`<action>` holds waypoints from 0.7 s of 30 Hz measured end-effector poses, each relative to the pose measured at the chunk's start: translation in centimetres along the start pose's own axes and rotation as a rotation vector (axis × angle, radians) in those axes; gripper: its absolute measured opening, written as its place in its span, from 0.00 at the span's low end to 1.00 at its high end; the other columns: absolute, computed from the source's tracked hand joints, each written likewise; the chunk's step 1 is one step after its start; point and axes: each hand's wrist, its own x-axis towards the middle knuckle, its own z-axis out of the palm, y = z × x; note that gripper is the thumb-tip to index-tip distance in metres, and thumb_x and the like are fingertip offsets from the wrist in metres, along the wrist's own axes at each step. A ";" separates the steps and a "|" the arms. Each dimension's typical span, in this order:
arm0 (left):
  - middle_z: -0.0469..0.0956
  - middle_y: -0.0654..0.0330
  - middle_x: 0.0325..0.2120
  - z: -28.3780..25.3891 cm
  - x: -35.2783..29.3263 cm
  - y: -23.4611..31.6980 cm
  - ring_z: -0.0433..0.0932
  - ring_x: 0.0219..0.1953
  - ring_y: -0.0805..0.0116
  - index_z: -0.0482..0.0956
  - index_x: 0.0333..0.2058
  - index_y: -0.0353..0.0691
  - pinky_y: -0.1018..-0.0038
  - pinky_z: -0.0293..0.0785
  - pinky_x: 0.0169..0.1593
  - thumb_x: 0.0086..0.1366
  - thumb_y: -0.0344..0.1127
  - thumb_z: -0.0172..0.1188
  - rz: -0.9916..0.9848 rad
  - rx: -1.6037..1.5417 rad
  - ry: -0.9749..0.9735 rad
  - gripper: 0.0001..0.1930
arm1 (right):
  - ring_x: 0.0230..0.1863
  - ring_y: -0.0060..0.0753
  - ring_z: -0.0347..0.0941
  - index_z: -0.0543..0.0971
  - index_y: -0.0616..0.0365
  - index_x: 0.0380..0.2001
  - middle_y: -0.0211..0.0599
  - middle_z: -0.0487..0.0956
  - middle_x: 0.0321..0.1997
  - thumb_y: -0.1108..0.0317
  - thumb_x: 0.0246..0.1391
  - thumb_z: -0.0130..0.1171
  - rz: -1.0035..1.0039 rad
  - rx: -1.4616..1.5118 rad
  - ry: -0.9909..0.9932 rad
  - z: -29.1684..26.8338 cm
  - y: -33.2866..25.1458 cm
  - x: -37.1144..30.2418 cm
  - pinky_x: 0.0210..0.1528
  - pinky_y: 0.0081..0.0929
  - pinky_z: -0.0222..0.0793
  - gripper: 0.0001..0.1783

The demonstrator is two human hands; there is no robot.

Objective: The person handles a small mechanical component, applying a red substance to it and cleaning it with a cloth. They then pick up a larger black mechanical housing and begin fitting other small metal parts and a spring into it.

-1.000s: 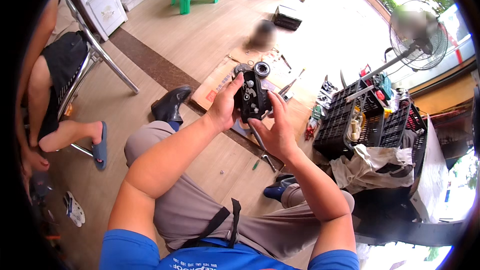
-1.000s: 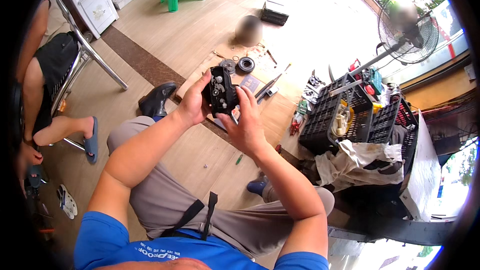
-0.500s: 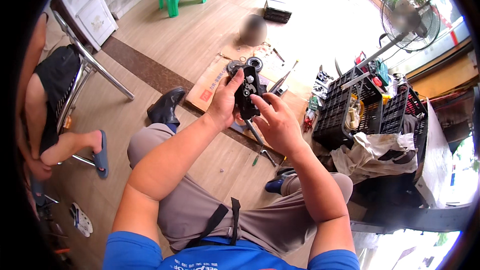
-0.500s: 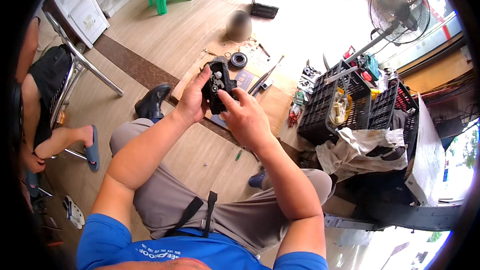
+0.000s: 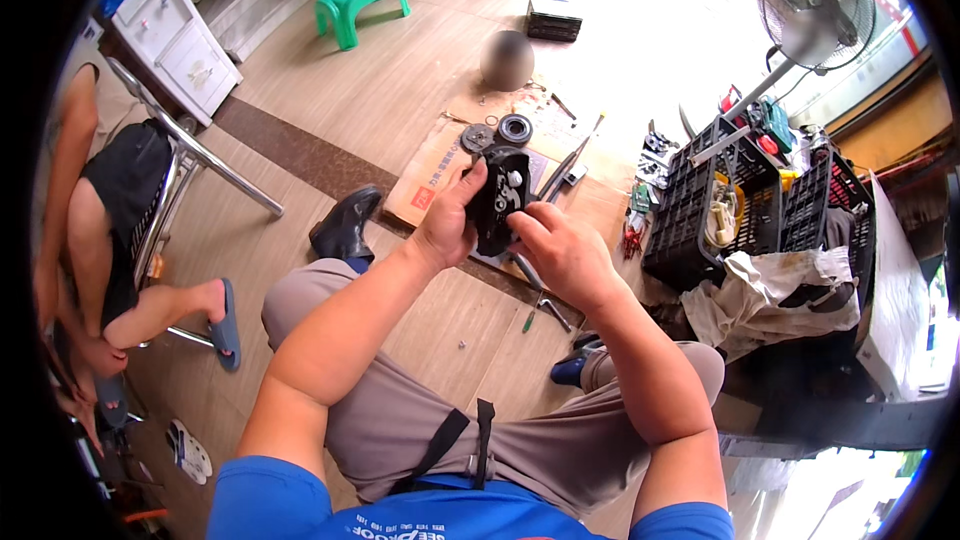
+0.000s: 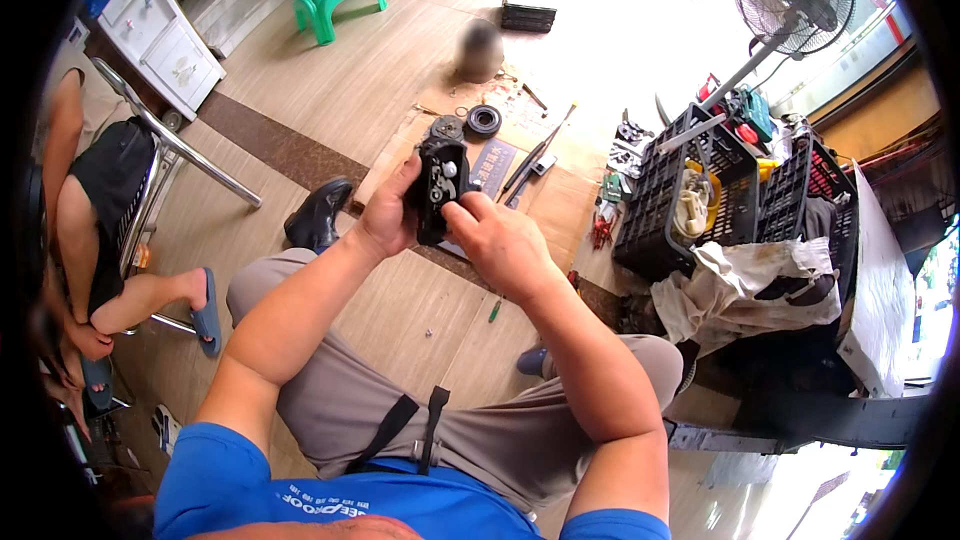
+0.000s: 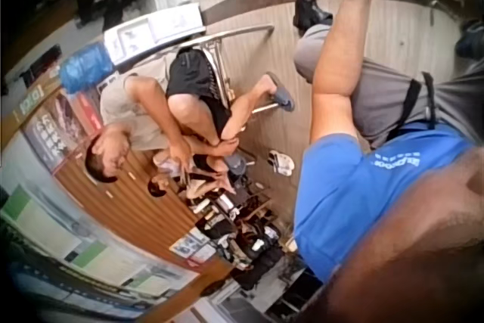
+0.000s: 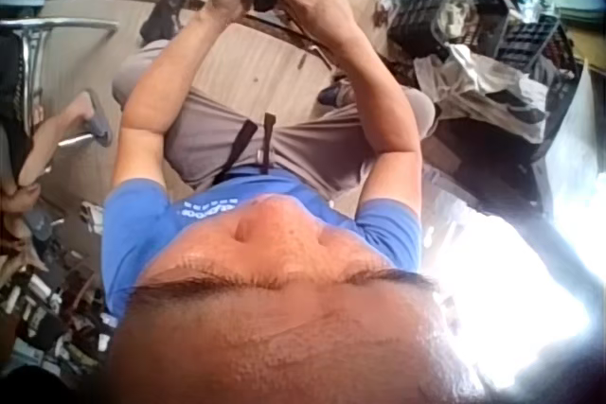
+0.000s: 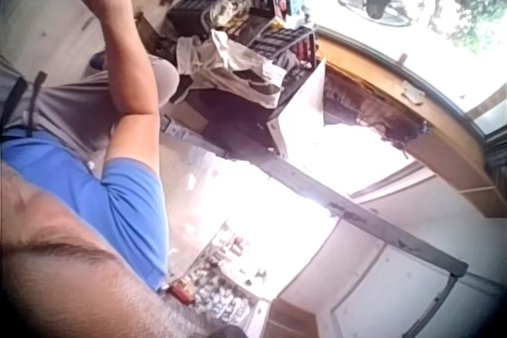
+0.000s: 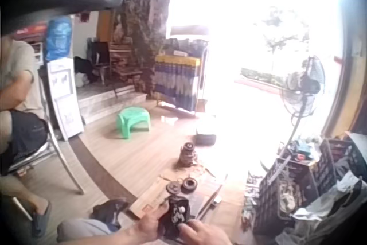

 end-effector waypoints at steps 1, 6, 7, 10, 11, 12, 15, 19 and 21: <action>0.79 0.59 0.43 -0.4 -0.2 -0.4 0.80 0.44 0.68 0.70 0.54 0.41 0.69 0.79 0.48 0.73 0.52 0.48 -0.018 0.047 -0.017 0.22 | 0.32 0.45 0.77 0.72 0.52 0.42 0.39 0.74 0.34 0.64 0.54 0.60 0.003 0.023 -0.103 0.3 0.0 -0.2 0.31 0.39 0.73 0.14; 0.79 0.59 0.43 -0.4 -1.0 -0.9 0.80 0.44 0.68 0.70 0.55 0.41 0.69 0.79 0.49 0.72 0.51 0.51 -0.090 0.034 0.001 0.22 | 0.29 0.45 0.77 0.71 0.52 0.40 0.38 0.74 0.29 0.63 0.55 0.60 0.024 -0.010 -0.100 1.4 0.0 -0.9 0.29 0.40 0.72 0.12; 0.79 0.59 0.42 -0.1 -1.1 -0.7 0.80 0.43 0.69 0.70 0.55 0.41 0.70 0.79 0.48 0.72 0.47 0.53 -0.059 0.025 0.014 0.20 | 0.30 0.46 0.77 0.71 0.52 0.41 0.39 0.74 0.30 0.63 0.55 0.61 0.048 0.050 -0.080 1.5 0.0 -0.9 0.30 0.41 0.72 0.13; 0.78 0.62 0.41 0.6 -1.5 0.1 0.81 0.41 0.70 0.68 0.52 0.43 0.72 0.80 0.45 0.70 0.38 0.56 -0.021 0.030 0.017 0.15 | 0.33 0.50 0.77 0.71 0.55 0.42 0.43 0.77 0.32 0.65 0.54 0.63 0.099 0.172 -0.035 1.6 -0.3 -0.7 0.33 0.42 0.73 0.15; 0.78 0.61 0.41 0.2 -1.5 -0.1 0.81 0.41 0.71 0.68 0.53 0.42 0.71 0.80 0.45 0.68 0.33 0.58 -0.017 0.010 0.032 0.16 | 0.33 0.50 0.78 0.72 0.57 0.41 0.45 0.78 0.32 0.68 0.53 0.62 0.173 0.304 -0.057 1.3 -0.6 -0.4 0.34 0.41 0.74 0.14; 0.78 0.61 0.41 -0.2 -1.5 -0.4 0.81 0.41 0.71 0.68 0.53 0.42 0.71 0.80 0.45 0.68 0.33 0.58 -0.019 0.011 0.035 0.16 | 0.34 0.50 0.78 0.72 0.59 0.41 0.47 0.79 0.33 0.71 0.53 0.62 0.248 0.436 -0.078 1.3 -0.7 -0.3 0.35 0.39 0.74 0.13; 0.79 0.61 0.40 -0.8 -1.7 -0.6 0.79 0.42 0.70 0.72 0.53 0.39 0.71 0.78 0.49 0.67 0.33 0.59 0.056 0.136 0.056 0.17 | 0.36 0.32 0.80 0.73 0.62 0.44 0.39 0.80 0.34 0.75 0.54 0.60 0.397 0.618 -0.186 1.8 -0.2 0.0 0.36 0.28 0.75 0.14; 0.79 0.62 0.39 -1.2 -1.8 -0.6 0.78 0.41 0.72 0.75 0.49 0.38 0.73 0.77 0.47 0.64 0.28 0.60 0.141 0.355 0.052 0.14 | 0.36 0.25 0.79 0.73 0.63 0.43 0.36 0.79 0.33 0.76 0.56 0.57 0.527 0.929 -0.228 4.2 1.4 -0.5 0.37 0.24 0.77 0.11; 0.80 0.61 0.37 -1.4 -1.9 -0.5 0.79 0.37 0.73 0.76 0.46 0.36 0.76 0.77 0.43 0.59 0.26 0.65 0.193 0.420 0.094 0.16 | 0.33 0.25 0.78 0.73 0.62 0.41 0.35 0.78 0.33 0.74 0.59 0.54 0.784 1.325 -0.121 5.2 0.9 0.0 0.37 0.23 0.79 0.07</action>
